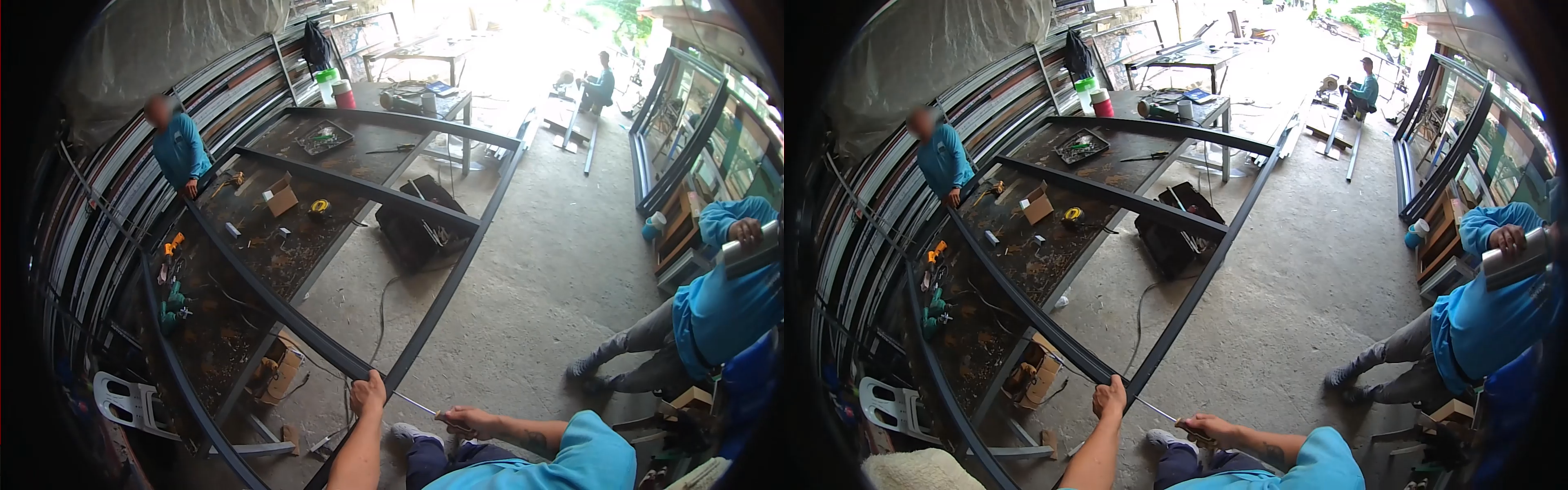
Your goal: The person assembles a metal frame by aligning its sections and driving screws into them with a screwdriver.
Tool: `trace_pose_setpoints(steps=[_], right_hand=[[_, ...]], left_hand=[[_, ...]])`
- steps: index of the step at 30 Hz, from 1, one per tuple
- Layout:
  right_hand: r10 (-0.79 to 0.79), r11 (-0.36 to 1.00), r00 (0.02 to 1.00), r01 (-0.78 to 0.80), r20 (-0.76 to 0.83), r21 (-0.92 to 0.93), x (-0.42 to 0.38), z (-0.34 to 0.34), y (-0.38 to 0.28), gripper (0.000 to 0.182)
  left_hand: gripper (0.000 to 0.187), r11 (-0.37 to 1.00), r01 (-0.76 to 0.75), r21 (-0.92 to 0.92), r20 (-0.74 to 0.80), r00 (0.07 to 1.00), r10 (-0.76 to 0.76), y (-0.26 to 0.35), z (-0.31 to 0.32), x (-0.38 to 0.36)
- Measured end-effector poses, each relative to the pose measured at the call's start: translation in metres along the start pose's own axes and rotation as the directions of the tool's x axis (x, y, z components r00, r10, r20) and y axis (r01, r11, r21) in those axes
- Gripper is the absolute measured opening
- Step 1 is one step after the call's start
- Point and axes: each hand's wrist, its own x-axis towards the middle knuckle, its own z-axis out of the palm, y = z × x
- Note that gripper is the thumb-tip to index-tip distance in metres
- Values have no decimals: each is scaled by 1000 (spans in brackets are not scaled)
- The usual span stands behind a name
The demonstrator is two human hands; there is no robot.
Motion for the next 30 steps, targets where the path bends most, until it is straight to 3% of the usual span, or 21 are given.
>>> trace_pose_setpoints(steps=[1,4,8,9,10,11,12,13,14,15,16,18,19,21,22,24,25,26,27,29,30], right_hand=[[112,974,990,-126,85,188,-9,13,-7,31],[163,934,970,-212,183,289,-12,11,-11,33],[90,980,984,-114,152,160,-15,16,-10,33],[-92,987,995,85,-46,-134,-18,24,-4,34],[-318,869,932,213,-174,-447,-19,30,1,36],[-460,805,846,268,-271,-530,-15,31,10,38],[-458,805,848,267,-268,-530,-14,31,13,38],[-779,376,608,253,-155,-891,-17,34,16,34],[-926,-133,352,40,139,-990,-24,44,14,30],[-918,-37,395,11,38,-999,-29,56,11,21],[-917,-37,397,12,38,-999,-26,53,12,21],[-870,134,487,85,-76,-987,-18,47,19,18],[-870,132,488,87,-74,-987,-17,46,16,18],[-730,346,649,78,-216,-935,-20,43,12,21],[-730,344,648,75,-216,-936,-16,36,14,21],[-444,796,871,276,-211,-538,-3,15,15,31],[-322,891,925,223,-203,-396,-3,15,11,33],[-335,889,917,232,-216,-394,-7,14,8,33],[-169,978,973,145,-160,-150,-11,14,6,31],[94,955,994,-108,64,276,-4,10,10,30],[90,955,993,-107,73,278,-3,9,14,30]], left_hand=[[65,1000,3,-8,1,1000,-3,0,-1,-2],[64,1000,4,9,17,1000,-4,-4,6,7],[64,1000,-8,10,-12,1000,8,-5,8,7],[64,1000,-6,9,-9,1000,6,-4,8,6],[64,1000,-10,8,-5,1000,10,-3,6,4],[64,1000,-13,8,-3,1000,13,-3,4,4],[64,1000,-10,9,-5,1000,10,-3,5,5],[64,1000,-4,5,-2,1000,4,-3,6,6],[64,1000,0,2,1,1000,0,-4,7,8],[63,1000,-7,10,10,1000,7,-6,9,11],[63,1000,-4,10,11,1000,4,-6,10,10],[64,1000,0,12,-2,1000,0,-5,9,9],[64,1000,2,11,-4,1000,-2,-4,8,10],[65,1000,6,8,8,1000,-6,-5,8,10],[65,1000,5,5,11,1000,-5,-5,5,6],[64,1000,-14,21,-11,1000,14,1,-2,0],[64,1000,-11,3,-15,1000,11,1,0,2],[63,999,-10,-35,-9,1000,10,1,1,2],[64,999,-22,-37,-9,1000,22,1,2,0],[64,999,-32,-30,-20,999,31,-2,2,1],[64,999,-32,-21,-23,999,32,-5,6,5]])
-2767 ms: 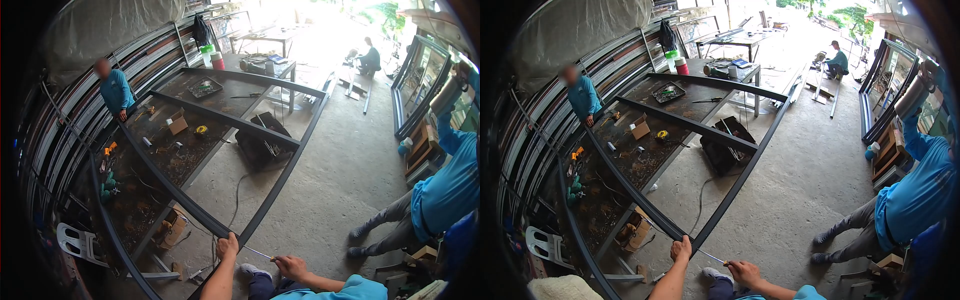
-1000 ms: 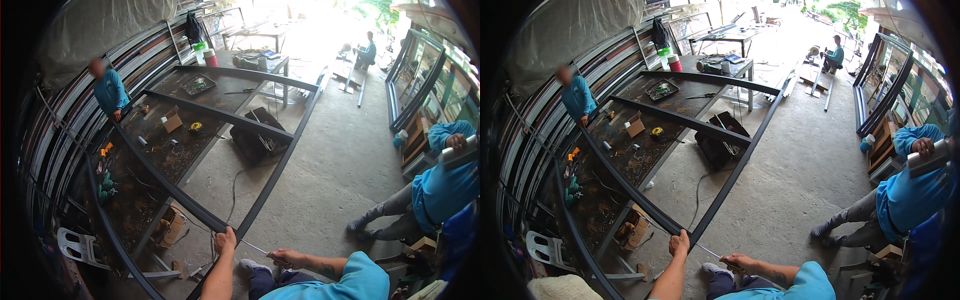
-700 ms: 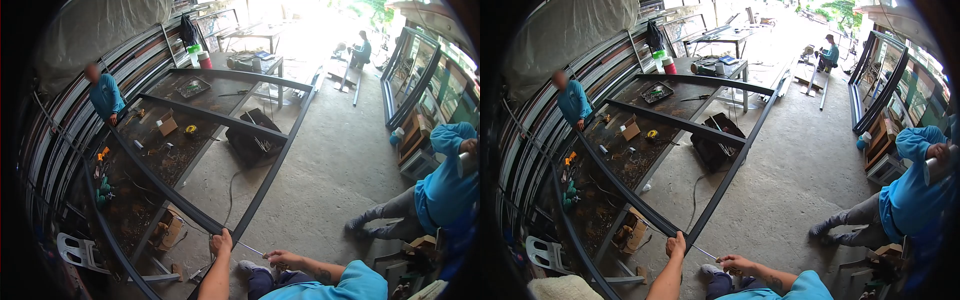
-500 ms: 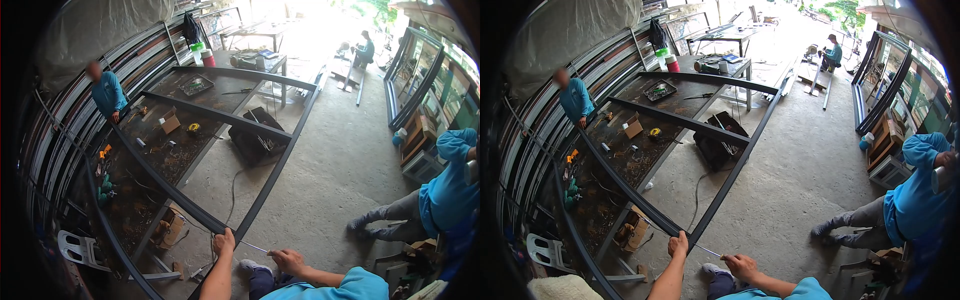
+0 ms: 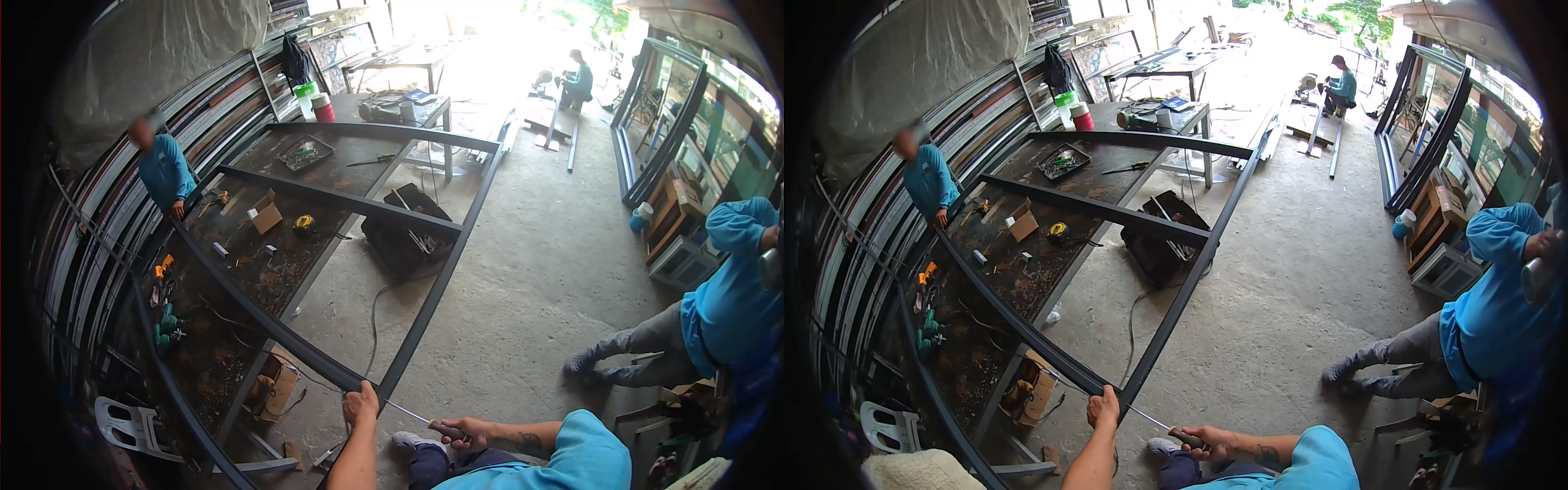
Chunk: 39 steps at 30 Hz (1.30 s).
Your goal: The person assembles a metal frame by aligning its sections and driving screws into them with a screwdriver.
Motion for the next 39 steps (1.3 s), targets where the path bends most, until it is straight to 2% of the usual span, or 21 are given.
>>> trace_pose_setpoints(steps=[3,6,7,9,10,11,12,14,18,20,21,22,24,28,32,33,34,36,37,38,39], right_hand=[[105,967,960,-159,259,199,3,-3,0,33],[60,987,986,-81,154,139,-6,4,1,35],[-164,974,984,151,-64,-169,-10,17,6,34],[-708,575,681,399,-190,-714,-11,30,21,36],[-706,575,683,398,-187,-715,-13,34,20,36],[-886,80,462,233,38,-969,-15,37,19,31],[-884,-402,297,-82,362,-912,-17,41,17,26],[-896,-313,366,-122,250,-942,-24,54,8,21],[-863,-221,444,98,241,-970,-10,30,8,20],[-730,432,675,330,-110,-839,-7,33,3,23],[-504,707,837,260,-211,-658,-13,30,-2,27],[-506,705,838,264,-205,-658,-11,29,-2,27],[-230,964,966,208,-122,-168,-5,20,1,30],[123,952,962,-184,245,246,6,-6,-1,31],[32,994,982,-50,187,95,1,-7,-10,34],[-124,985,992,126,26,-116,-2,1,-5,37],[-307,902,947,258,-93,-346,-9,15,-3,41],[-407,848,897,299,-176,-437,-19,30,10,43],[-722,437,687,353,-88,-827,-18,34,19,39],[-881,-92,442,193,170,-977,-19,37,24,36],[-898,-317,318,17,306,-948,-17,41,24,28]], left_hand=[[65,1000,2,11,-10,1000,-2,0,-1,2],[65,1000,7,9,1,1000,-7,-2,3,7],[65,1000,6,12,5,1000,-6,-5,6,8],[65,1000,-2,11,2,1000,2,-7,9,9],[65,1000,-17,13,-9,1000,17,-7,8,10],[65,1000,-14,12,-12,1000,14,-7,6,10],[65,1000,-6,12,1,1000,6,-6,5,9],[65,1000,2,14,16,1000,-2,-3,4,8],[65,1000,-2,24,17,1000,2,0,0,4],[65,1000,5,28,18,1000,-6,0,-1,1],[65,1000,7,31,10,1000,-8,1,0,1],[66,999,7,35,-1,1000,-7,1,0,2],[66,999,2,39,-2,1000,-2,-2,3,7],[66,1000,-7,28,7,1000,7,-3,3,5],[65,999,-5,44,36,999,3,-8,8,14],[65,1000,4,29,38,999,-5,-9,8,13],[65,1000,10,13,38,999,-10,-7,8,12],[65,1000,4,19,36,999,-5,-5,5,10],[64,1000,-5,25,32,999,4,-5,4,9],[64,1000,-5,25,31,1000,4,-4,4,9],[64,1000,2,23,32,1000,-3,-3,4,9]])
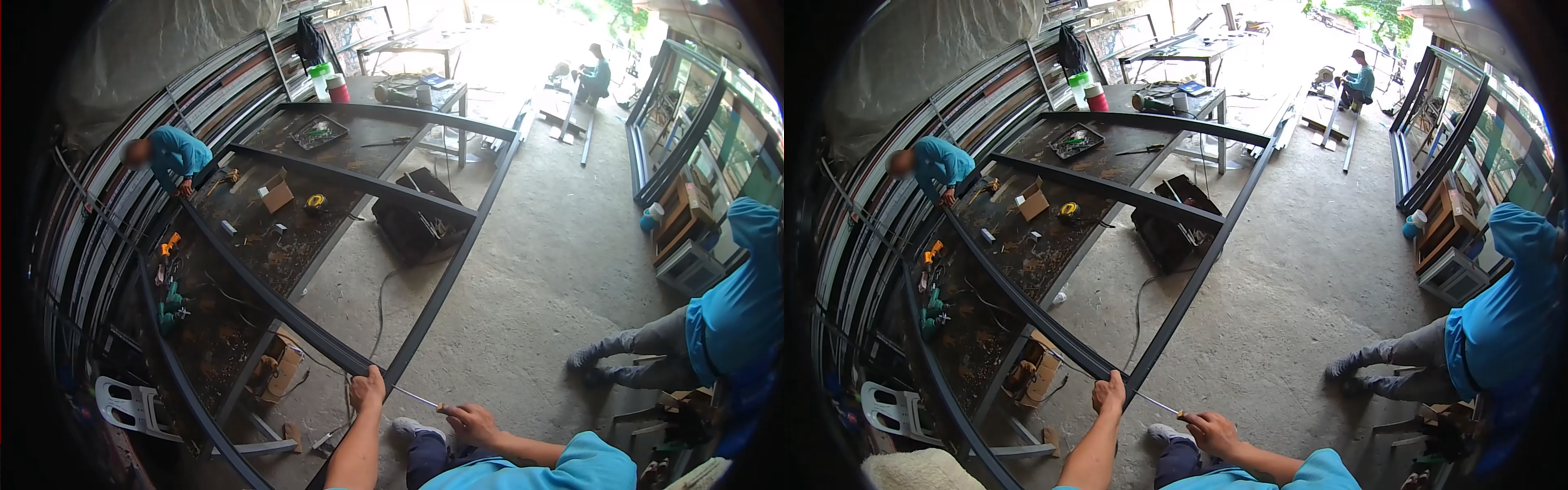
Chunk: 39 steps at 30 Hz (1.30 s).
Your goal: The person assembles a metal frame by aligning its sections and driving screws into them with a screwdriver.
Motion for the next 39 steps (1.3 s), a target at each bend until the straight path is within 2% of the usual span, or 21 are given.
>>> trace_pose_setpoints(steps=[4,7,8,9,10,11,13,14,18,21,24,25,26,27,28,32,34,35,37,38,39], right_hand=[[88,994,991,-93,97,55,5,3,2,26],[150,953,973,-190,178,234,11,9,26,20],[249,782,899,-406,360,472,16,12,36,18],[272,509,789,-603,550,614,16,12,45,17],[259,244,654,-757,711,607,24,4,41,20],[264,245,651,-759,712,603,24,1,41,20],[107,-199,426,-876,898,440,27,-2,43,26],[13,-298,374,-884,927,361,26,1,47,29],[3,-349,356,-875,934,335,23,1,44,30],[83,-260,399,-876,913,406,22,-4,35,34],[381,383,689,-724,616,573,17,-13,4,42],[378,384,691,-723,616,574,15,-11,6,42],[213,845,949,-299,233,444,11,-8,9,37],[-174,983,982,177,-68,41,9,-5,10,32],[-72,997,997,73,-34,3,12,-10,-2,23],[-10,996,1000,11,-18,85,10,4,3,20],[196,964,960,-226,199,140,13,-2,8,21],[196,965,960,-225,200,137,14,0,14,21],[384,595,794,-603,471,531,17,8,25,25],[360,247,654,-754,665,608,18,5,27,25],[356,246,655,-754,666,610,18,5,27,25]], left_hand=[[64,1000,9,5,-4,1000,-9,4,-6,-6],[64,1000,12,-4,8,1000,-12,2,-2,-1],[64,1000,9,-4,16,1000,-9,4,-3,-1],[64,1000,5,3,3,1000,-5,6,-4,-3],[63,1000,4,12,-10,1000,-4,5,-5,-5],[63,1000,5,10,-4,1000,-5,3,-3,-4],[64,1000,7,-9,12,1000,-6,2,-2,-1],[64,1000,2,0,6,1000,-2,4,-4,-4],[65,1000,8,4,-4,1000,-8,-3,4,5],[65,1000,-11,-7,-17,1000,11,-3,4,3],[65,1000,8,-16,-23,1000,-8,-3,6,5],[64,1000,-3,-3,-25,1000,3,-4,8,6],[64,1000,-13,11,-26,1000,13,-5,8,7],[64,1000,-12,11,-29,1000,13,-5,9,9],[64,1000,-6,1,-18,1000,6,-2,5,6],[64,1000,-1,13,-10,1000,1,1,1,2],[64,1000,7,16,-6,1000,-7,0,2,6],[64,1000,11,16,-2,1000,-11,1,3,6],[65,1000,6,8,8,1000,-6,5,-2,1],[65,1000,2,3,14,1000,-2,6,-6,-2],[65,1000,2,5,11,1000,-3,4,-5,-2]])
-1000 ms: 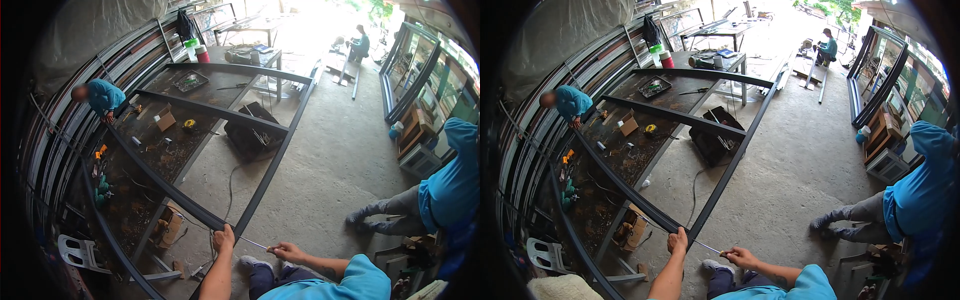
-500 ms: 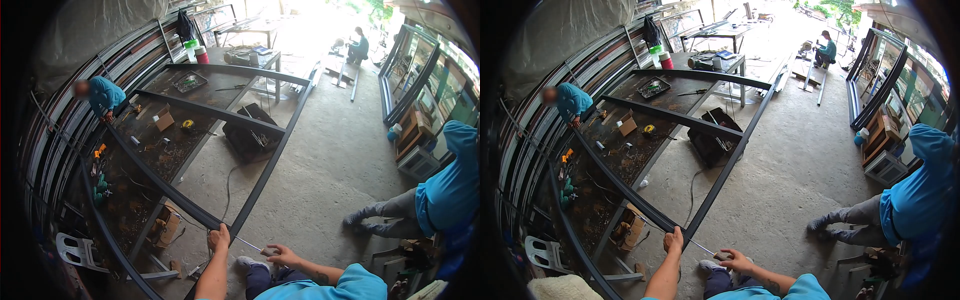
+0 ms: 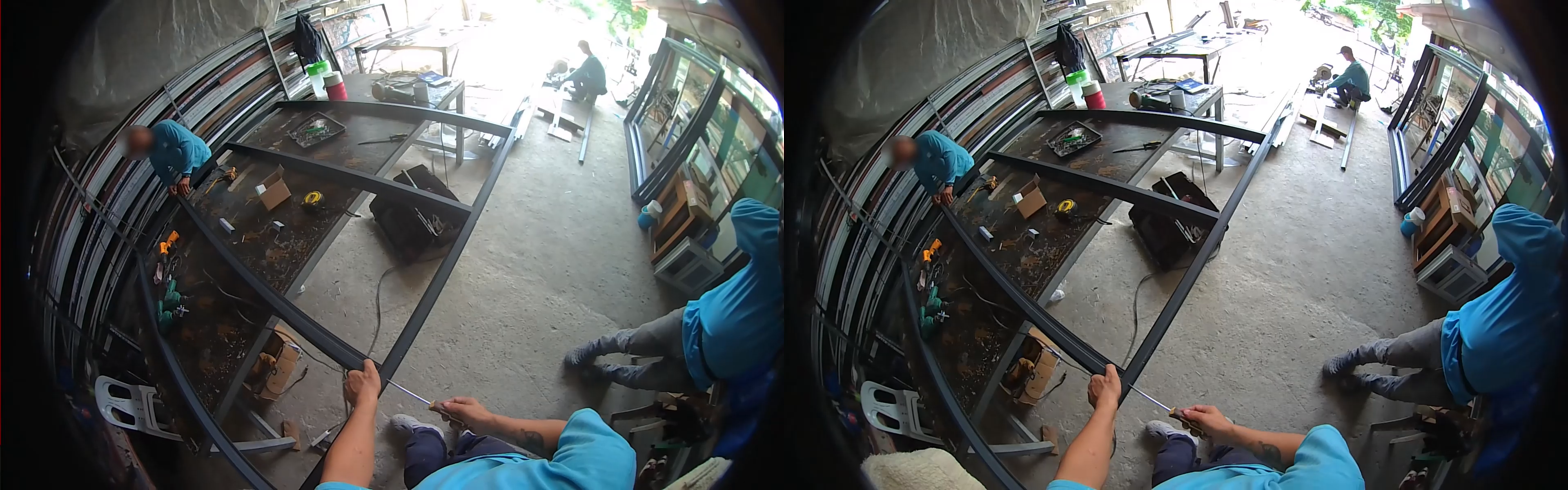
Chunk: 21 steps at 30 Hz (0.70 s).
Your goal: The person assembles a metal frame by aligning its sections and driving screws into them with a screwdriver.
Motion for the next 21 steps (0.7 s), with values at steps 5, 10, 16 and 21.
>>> trace_pose_setpoints(steps=[5,10,16,21], right_hand=[[358,825,899,-431,251,366,7,-9,1,27],[363,838,903,-423,228,343,4,-5,-7,29],[-263,955,953,235,-152,-181,-16,16,-15,29],[-670,328,742,328,27,-886,-10,14,-9,21]], left_hand=[[65,1000,-7,-14,-18,1000,7,1,-1,-2],[66,999,-1,-33,-21,1000,0,1,-1,-1],[65,1000,3,-18,-28,1000,-4,-1,4,5],[64,1000,16,-12,-25,1000,-16,3,-1,0]])
